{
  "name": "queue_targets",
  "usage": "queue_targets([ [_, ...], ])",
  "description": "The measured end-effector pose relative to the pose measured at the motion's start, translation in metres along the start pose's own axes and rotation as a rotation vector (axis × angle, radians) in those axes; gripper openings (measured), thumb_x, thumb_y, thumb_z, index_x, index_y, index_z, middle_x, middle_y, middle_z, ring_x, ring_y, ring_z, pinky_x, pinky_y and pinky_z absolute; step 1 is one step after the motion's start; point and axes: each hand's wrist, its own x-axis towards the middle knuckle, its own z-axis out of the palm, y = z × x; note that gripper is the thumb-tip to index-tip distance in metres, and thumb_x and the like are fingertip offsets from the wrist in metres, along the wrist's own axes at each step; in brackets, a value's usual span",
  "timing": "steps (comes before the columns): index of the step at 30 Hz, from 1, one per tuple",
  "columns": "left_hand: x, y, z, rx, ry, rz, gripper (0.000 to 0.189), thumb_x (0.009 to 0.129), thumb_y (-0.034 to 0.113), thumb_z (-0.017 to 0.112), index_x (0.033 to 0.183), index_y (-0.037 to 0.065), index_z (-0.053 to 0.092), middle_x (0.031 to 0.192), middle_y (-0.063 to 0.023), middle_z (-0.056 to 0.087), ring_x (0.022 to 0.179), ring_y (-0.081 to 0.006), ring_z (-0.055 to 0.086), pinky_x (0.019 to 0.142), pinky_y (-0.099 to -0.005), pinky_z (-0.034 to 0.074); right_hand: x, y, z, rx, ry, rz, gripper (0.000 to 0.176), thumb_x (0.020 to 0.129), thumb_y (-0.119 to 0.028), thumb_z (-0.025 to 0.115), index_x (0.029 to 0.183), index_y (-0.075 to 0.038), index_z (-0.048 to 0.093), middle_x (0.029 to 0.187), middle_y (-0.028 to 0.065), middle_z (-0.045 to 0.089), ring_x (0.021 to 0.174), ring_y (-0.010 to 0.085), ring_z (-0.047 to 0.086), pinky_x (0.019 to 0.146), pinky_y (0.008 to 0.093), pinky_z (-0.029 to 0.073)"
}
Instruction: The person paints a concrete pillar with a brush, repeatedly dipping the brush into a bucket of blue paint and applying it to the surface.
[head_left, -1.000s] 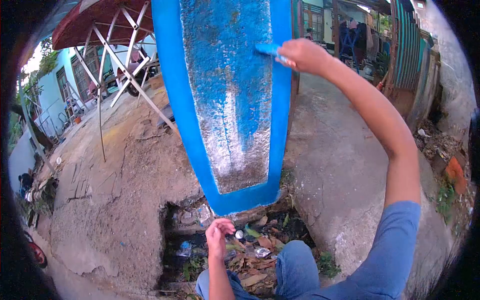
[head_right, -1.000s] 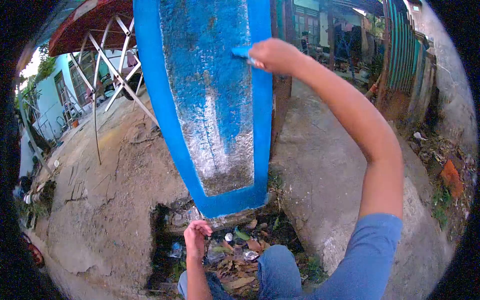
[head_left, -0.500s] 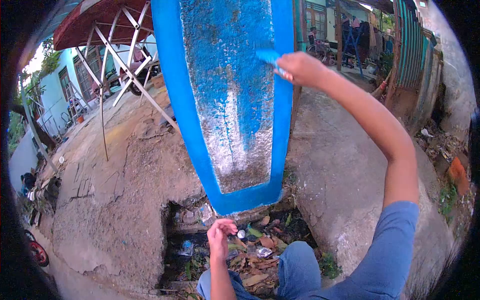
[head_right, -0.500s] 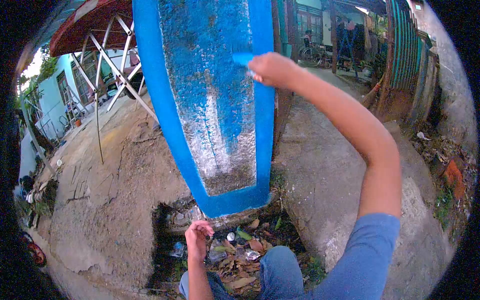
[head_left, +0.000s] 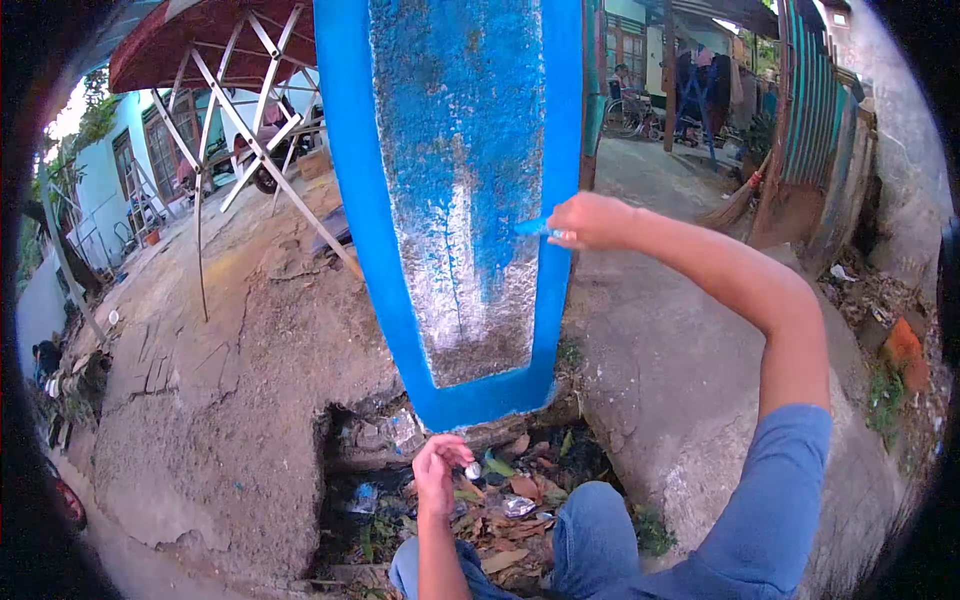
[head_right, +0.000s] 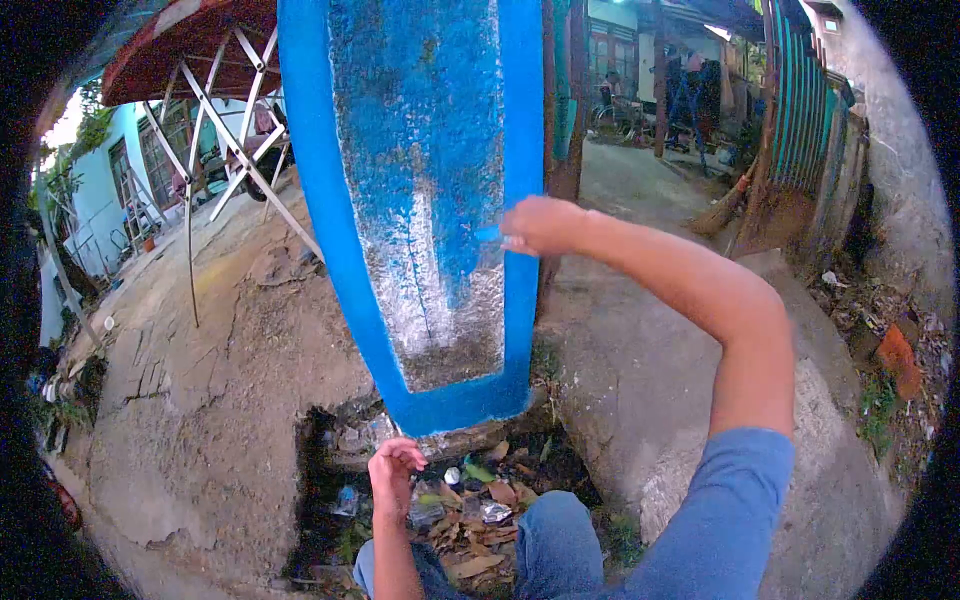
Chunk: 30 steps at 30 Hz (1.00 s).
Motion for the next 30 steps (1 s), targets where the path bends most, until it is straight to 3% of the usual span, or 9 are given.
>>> queue_targets([
  [4, 0.001, 0.004, 0.001, -0.003, 0.011, 0.003, 0.059, 0.08, 0.054, 0.052, 0.097, -0.003, 0.053, 0.079, -0.0075, 0.059, 0.072, -0.0139, 0.057, 0.065, -0.0247, 0.043, 0.011, 0.035, -0.051, -0.145, 0.125, 0.077, 0.022, 0.081, -0.024, 0.057, 0.079, -0.003, 0.056, 0.069, 0.0145, 0.055, 0.066, 0.0341, 0.055, 0.06, 0.042, 0.046],
  [10, 0.005, -0.006, 0.0, 0.044, 0.022, -0.018, 0.059, 0.082, 0.056, 0.047, 0.094, -0.002, 0.053, 0.078, -0.009, 0.058, 0.07, -0.0164, 0.057, 0.062, -0.0266, 0.044, 0.032, 0.07, -0.137, -0.42, 0.491, 0.02, 0.016, 0.079, -0.018, 0.06, 0.078, -0.003, 0.056, 0.066, 0.0141, 0.053, 0.059, 0.0329, 0.054, 0.054, 0.0401, 0.044],
  [12, 0.006, -0.008, 0.001, 0.048, 0.01, -0.015, 0.059, 0.083, 0.056, 0.046, 0.094, -0.001, 0.053, 0.077, -0.009, 0.058, 0.07, -0.0163, 0.057, 0.062, -0.0266, 0.044, 0.046, 0.078, -0.156, -0.466, 0.518, 0.012, 0.015, 0.079, -0.017, 0.06, 0.078, -0.003, 0.055, 0.067, 0.0139, 0.053, 0.059, 0.0324, 0.054, 0.054, 0.0398, 0.044],
  [18, 0.008, -0.011, 0.004, 0.02, 0.005, -0.044, 0.062, 0.079, 0.057, 0.052, 0.096, -0.003, 0.053, 0.079, -0.0082, 0.059, 0.072, -0.015, 0.058, 0.065, -0.0247, 0.044, 0.075, 0.107, -0.191, -0.68, 0.75, 0.004, 0.021, 0.081, -0.023, 0.057, 0.077, -0.003, 0.052, 0.067, 0.0142, 0.054, 0.063, 0.033, 0.056, 0.056, 0.0404, 0.046],
  [20, 0.008, -0.012, 0.001, 0.023, 0.012, -0.04, 0.062, 0.079, 0.056, 0.053, 0.096, -0.003, 0.054, 0.08, -0.0083, 0.059, 0.072, -0.0151, 0.058, 0.064, -0.0246, 0.044, 0.074, 0.11, -0.198, -0.616, 0.757, 0.154, 0.025, 0.082, -0.027, 0.053, 0.073, -0.004, 0.053, 0.072, 0.015, 0.059, 0.073, 0.0333, 0.059, 0.064, 0.0426, 0.048],
  [26, 0.01, -0.01, -0.004, 0.012, 0.027, -0.055, 0.061, 0.079, 0.056, 0.052, 0.098, -0.003, 0.053, 0.081, -0.0084, 0.059, 0.074, -0.0153, 0.058, 0.065, -0.025, 0.044, 0.072, 0.087, -0.147, -0.528, 0.739, 0.064, 0.024, 0.082, -0.025, 0.056, 0.075, -0.004, 0.051, 0.067, 0.0152, 0.054, 0.064, 0.0344, 0.056, 0.055, 0.0421, 0.045],
  [30, 0.009, -0.014, -0.006, -0.003, 0.003, -0.063, 0.061, 0.081, 0.055, 0.051, 0.098, -0.003, 0.053, 0.082, -0.0081, 0.059, 0.075, -0.0153, 0.057, 0.067, -0.0253, 0.044, 0.062, 0.047, -0.092, -0.274, 0.561, 0.0, 0.023, 0.082, -0.023, 0.057, 0.073, -0.003, 0.051, 0.066, 0.0156, 0.052, 0.061, 0.0345, 0.054, 0.053, 0.042, 0.044],
])
